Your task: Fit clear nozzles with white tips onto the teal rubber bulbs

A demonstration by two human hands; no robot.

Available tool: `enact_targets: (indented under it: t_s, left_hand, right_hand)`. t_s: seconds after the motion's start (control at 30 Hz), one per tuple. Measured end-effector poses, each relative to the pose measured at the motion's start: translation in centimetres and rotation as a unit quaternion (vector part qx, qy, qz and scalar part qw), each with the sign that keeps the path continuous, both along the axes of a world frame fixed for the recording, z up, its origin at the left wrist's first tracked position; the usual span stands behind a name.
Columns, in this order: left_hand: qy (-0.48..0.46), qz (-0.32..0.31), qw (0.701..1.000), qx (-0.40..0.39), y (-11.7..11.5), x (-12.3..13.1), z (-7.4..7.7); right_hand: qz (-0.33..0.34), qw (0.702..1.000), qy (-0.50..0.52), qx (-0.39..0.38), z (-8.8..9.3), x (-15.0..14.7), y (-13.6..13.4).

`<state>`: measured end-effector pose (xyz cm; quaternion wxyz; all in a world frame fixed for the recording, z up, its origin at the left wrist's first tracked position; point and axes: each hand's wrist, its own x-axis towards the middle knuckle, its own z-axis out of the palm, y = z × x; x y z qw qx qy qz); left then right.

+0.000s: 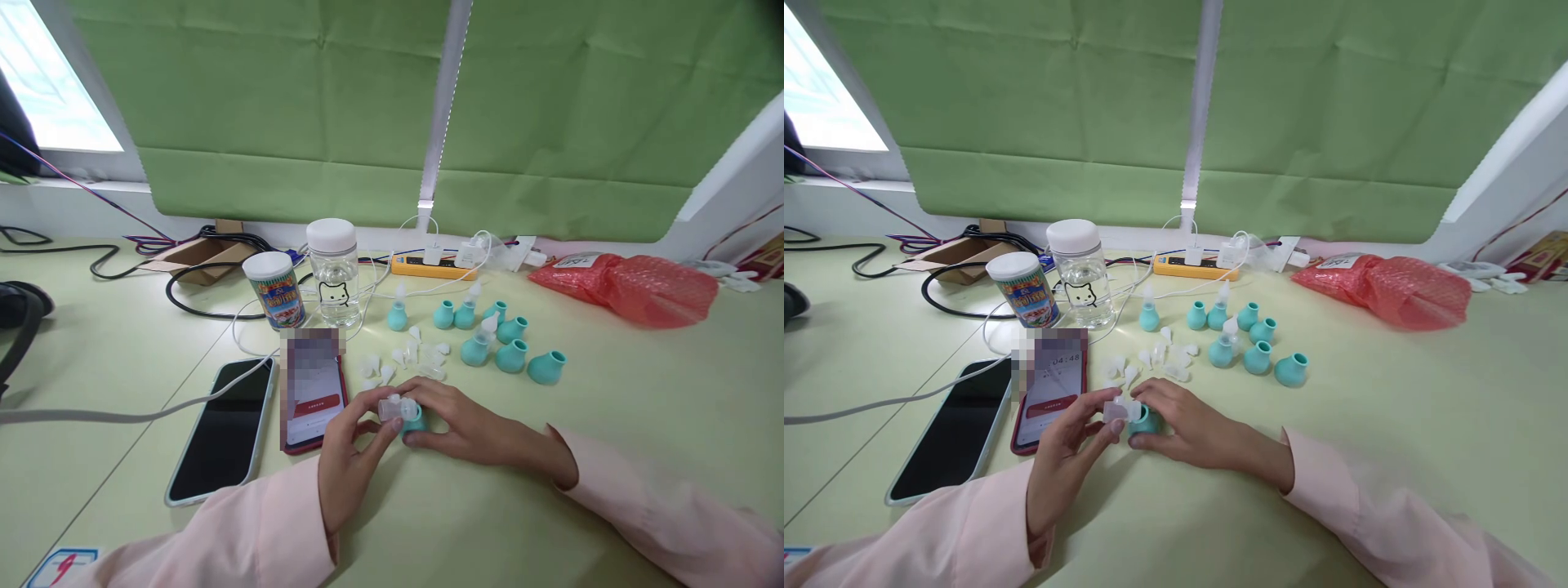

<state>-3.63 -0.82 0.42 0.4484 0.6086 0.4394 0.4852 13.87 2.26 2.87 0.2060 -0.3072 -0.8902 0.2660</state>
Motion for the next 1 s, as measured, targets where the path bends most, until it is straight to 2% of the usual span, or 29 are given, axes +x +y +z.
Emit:
enact_targets:
  t_s: [0.13,0.33,0.53,0.7,0.87,1.0]
  left_hand:
    - [-0.015,0.004,1.000,-0.004,-0.2,0.1,0.2]
    - [-0.021,0.016,1.000,-0.009,-0.3,0.1,0.2]
    - [-0.034,-0.004,0.999,-0.035,-0.1,0.2,0.2]
    - [-0.075,-0.018,0.995,-0.069,-0.2,0.3,0.5]
    - [-0.107,-0.022,0.988,-0.113,0.1,0.4,1.0]
    - [-0.108,-0.026,0.989,-0.101,0.1,0.3,1.0]
  right_hand:
    - [-0.024,1.000,-0.004,0.003,-0.1,0.0,-0.1]
    - [-0.101,0.982,0.061,0.146,-0.3,0.0,0.4]
    - [-0.123,0.965,0.042,0.229,-0.6,0.1,0.3]
    - [-0.109,0.964,0.010,0.243,-0.7,0.2,-0.2]
    - [-0.096,0.951,-0.055,0.289,-1.2,0.2,-0.2]
    - [-0.102,0.941,-0.066,0.316,-1.5,0.2,-0.3]
